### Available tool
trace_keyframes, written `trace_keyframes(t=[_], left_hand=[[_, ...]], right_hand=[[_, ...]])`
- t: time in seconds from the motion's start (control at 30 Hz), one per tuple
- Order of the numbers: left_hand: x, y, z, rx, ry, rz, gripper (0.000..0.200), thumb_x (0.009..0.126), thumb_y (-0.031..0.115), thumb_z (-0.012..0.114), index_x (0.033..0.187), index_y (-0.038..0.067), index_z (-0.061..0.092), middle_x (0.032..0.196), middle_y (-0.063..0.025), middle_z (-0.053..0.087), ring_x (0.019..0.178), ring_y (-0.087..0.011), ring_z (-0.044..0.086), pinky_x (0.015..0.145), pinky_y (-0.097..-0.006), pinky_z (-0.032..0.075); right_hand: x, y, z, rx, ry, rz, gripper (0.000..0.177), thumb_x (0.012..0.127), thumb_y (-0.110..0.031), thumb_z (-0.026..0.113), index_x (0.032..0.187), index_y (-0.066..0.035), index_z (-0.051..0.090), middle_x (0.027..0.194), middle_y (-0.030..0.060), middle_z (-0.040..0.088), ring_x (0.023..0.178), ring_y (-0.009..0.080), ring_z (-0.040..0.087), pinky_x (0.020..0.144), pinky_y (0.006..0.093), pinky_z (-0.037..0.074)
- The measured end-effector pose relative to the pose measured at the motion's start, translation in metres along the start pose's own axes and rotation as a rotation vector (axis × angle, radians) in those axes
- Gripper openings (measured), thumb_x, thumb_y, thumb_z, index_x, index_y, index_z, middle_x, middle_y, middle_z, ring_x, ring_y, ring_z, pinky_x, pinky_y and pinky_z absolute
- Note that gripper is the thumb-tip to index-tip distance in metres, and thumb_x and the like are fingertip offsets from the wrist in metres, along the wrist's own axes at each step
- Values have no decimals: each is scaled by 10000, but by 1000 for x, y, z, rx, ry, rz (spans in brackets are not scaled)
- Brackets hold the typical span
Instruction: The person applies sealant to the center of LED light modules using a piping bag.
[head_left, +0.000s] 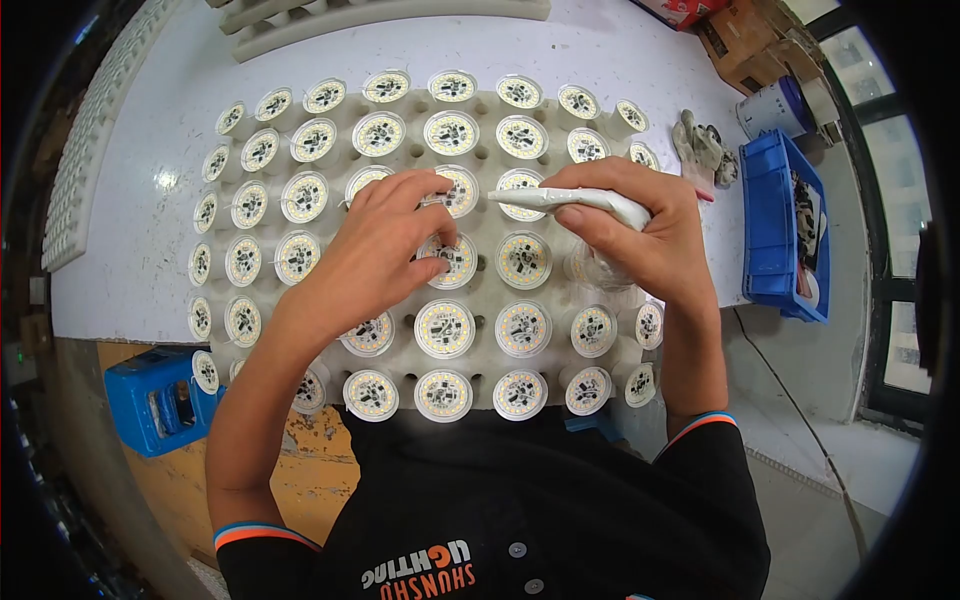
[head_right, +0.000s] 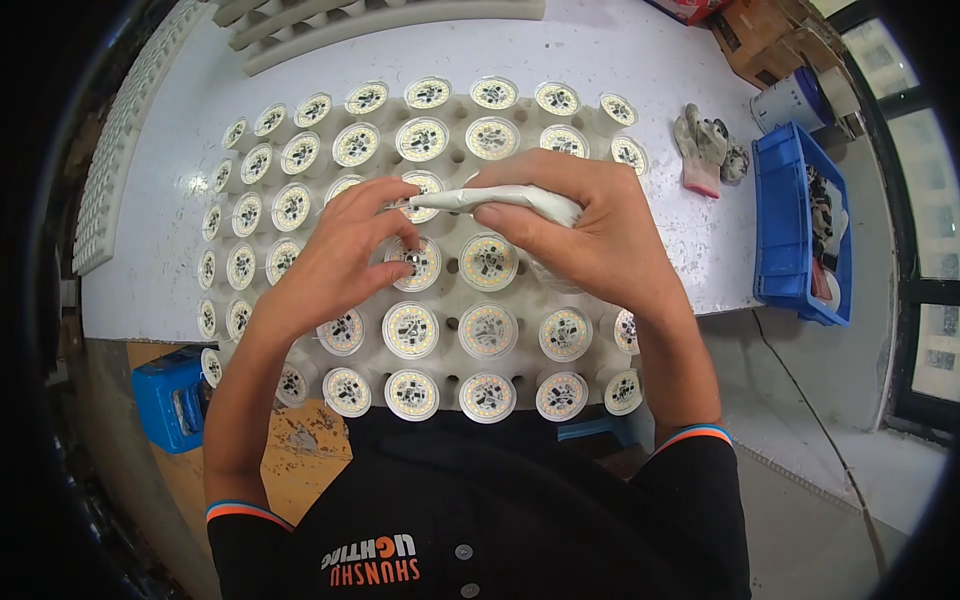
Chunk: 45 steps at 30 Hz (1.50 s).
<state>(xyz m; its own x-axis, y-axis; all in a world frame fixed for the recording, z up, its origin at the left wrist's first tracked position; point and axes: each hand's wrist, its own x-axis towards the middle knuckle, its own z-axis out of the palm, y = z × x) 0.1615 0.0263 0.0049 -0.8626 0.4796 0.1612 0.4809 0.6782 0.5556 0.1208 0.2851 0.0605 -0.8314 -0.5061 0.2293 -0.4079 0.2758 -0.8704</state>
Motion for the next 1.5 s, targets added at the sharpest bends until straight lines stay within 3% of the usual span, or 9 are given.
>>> trace_keyframes(t=[0.27,0.47,0.67,0.87,0.93,1.07,1.27,1.37,1.5], left_hand=[[-8,13,-3,156,47,51,190,735,82,771,830,70,608,1319,-112,571,1365,-327,415,1096,-494,314],[-26,21,4,124,28,-42,161,737,95,769,782,62,619,1301,-111,586,1368,-325,414,1092,-491,314],[-18,31,1,323,171,-83,360,705,249,830,943,61,636,1124,-119,608,1180,-311,509,1028,-486,347],[-12,35,6,440,49,-204,549,623,385,869,996,60,632,942,-90,593,983,-274,541,954,-445,364],[-12,33,7,438,51,-180,549,634,373,866,1018,59,631,935,-82,599,973,-269,547,943,-439,366],[-13,26,8,393,80,-76,451,685,320,845,964,50,615,927,-72,608,986,-242,556,937,-423,367],[-17,15,6,234,88,2,466,709,233,826,1068,36,605,1041,-93,609,1060,-272,548,994,-438,350],[-16,15,4,219,30,-36,578,693,199,828,1197,47,591,1118,-88,614,1091,-289,527,1000,-431,358],[-16,14,4,218,33,-35,583,688,199,830,1199,48,592,1104,-89,616,1083,-289,534,1004,-431,358]], right_hand=[[-1,0,-2,-12,12,-12,201,855,-122,750,1032,-26,741,868,36,716,781,79,632,681,244,490],[3,2,0,-56,35,-33,203,853,-113,750,1034,-23,739,884,49,727,774,90,649,678,255,508],[3,1,2,-162,42,-64,217,830,-124,769,1027,-38,737,896,70,735,763,123,675,680,274,525],[1,7,7,-316,-22,-138,234,798,-121,792,1018,-61,740,888,92,730,754,209,691,673,314,533],[-2,6,8,-382,-88,-132,259,793,-79,792,1047,-59,744,901,82,739,786,174,693,687,302,534],[-1,9,14,-469,-194,-199,278,782,-151,802,1046,-86,744,823,88,706,704,235,664,629,325,515],[-1,14,29,-608,-314,-224,227,820,-291,744,978,-131,715,759,58,672,675,283,666,581,398,514],[-1,14,32,-646,-312,-215,219,817,-292,744,965,-133,711,752,53,665,669,281,669,577,405,517],[-1,15,34,-653,-319,-235,223,811,-289,748,964,-132,706,753,52,663,671,283,671,574,413,515]])
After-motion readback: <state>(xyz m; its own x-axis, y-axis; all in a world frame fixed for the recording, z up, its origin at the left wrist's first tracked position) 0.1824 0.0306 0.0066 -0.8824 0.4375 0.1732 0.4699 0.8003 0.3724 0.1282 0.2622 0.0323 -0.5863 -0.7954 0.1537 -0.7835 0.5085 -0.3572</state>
